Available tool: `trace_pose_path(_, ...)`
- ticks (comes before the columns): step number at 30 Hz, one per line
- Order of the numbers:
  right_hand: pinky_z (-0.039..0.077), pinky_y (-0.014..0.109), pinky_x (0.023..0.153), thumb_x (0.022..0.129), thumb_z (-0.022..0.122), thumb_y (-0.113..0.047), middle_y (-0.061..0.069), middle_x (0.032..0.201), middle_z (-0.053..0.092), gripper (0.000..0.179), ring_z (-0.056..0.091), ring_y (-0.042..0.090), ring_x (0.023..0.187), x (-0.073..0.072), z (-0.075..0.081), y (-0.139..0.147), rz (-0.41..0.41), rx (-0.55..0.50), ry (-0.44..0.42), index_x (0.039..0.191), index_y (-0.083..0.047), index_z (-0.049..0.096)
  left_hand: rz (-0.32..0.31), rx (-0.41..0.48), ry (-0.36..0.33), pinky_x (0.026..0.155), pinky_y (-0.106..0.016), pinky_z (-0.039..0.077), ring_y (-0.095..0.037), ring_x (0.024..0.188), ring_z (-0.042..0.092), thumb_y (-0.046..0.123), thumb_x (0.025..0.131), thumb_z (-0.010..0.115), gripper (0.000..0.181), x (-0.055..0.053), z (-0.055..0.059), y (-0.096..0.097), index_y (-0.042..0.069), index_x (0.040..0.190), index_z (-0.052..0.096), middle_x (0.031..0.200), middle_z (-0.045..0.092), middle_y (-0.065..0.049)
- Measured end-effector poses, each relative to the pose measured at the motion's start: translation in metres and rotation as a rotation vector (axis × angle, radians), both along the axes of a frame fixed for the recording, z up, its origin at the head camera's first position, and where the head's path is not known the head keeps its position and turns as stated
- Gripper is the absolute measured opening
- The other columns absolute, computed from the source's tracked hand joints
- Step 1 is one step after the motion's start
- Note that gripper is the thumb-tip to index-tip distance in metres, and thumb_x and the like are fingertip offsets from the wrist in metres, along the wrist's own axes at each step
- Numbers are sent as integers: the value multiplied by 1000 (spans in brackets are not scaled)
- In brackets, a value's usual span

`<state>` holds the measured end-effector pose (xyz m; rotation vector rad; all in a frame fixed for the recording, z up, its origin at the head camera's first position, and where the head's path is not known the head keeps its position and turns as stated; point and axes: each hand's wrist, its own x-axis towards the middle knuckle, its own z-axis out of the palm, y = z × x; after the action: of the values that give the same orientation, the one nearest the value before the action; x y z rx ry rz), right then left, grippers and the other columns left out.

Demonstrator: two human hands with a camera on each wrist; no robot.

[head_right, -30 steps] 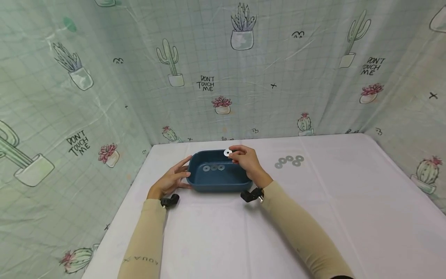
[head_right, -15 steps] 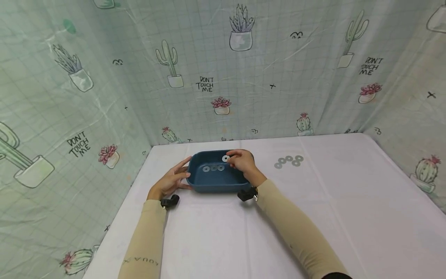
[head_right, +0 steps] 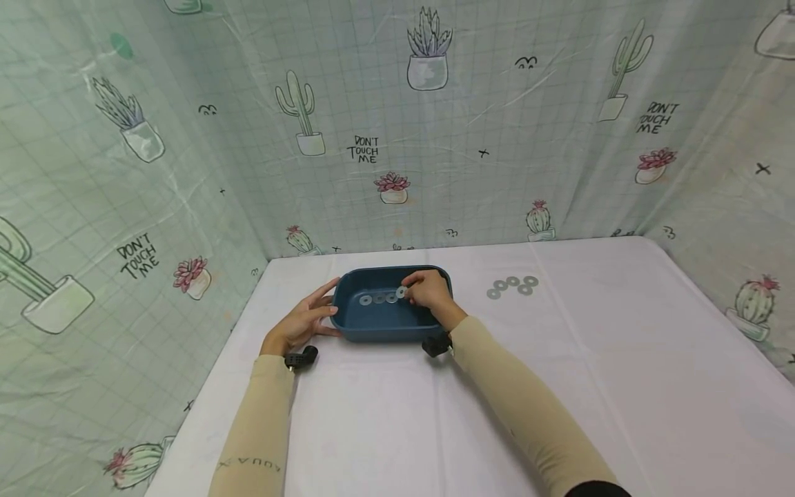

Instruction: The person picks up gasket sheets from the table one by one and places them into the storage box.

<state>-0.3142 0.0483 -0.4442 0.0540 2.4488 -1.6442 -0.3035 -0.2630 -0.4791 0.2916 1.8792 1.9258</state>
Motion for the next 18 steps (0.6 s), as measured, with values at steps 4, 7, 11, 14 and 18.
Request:
trace_pose_path(4,55,33,66,92,67,0,8,87,74,23,66,19,71,-2,0,-3,-13,77,4,113,-5,76,-13,1,18,91,-60,58,-48,144,40,3,103,55,74,0,0,-1,36,162,27,165,24,-19)
trace_pose_path(7,52,28,60,90,71,-2,6,84,75,21,67,17,68,-4,-2,-5,-20,160,21,110,-6,77,-16,0,24,90,-60,59,-48,143,41,2,103,55,74,1,1,-1,35,163,26,165,24,-20)
trace_pose_path(11,48,24,56,91,71,-4,7,86,76,19,67,14,64,-6,-5,-8,-29,268,52,109,-7,77,-12,1,25,90,-60,59,-47,143,43,2,103,55,75,1,1,-1,35,163,27,165,25,-20)
trace_pose_path(14,49,25,58,91,71,-5,10,92,76,21,68,13,65,-6,-6,-9,-40,310,62,111,-7,76,-8,-1,22,90,-60,59,-47,143,43,2,102,56,75,1,1,-1,35,163,27,165,25,-19)
trace_pose_path(18,52,27,62,91,70,-5,11,97,76,24,70,14,68,-5,-7,-8,-55,329,73,115,-7,75,-7,-4,12,91,-60,59,-45,143,43,3,102,58,75,0,0,-1,37,162,29,165,26,-17)
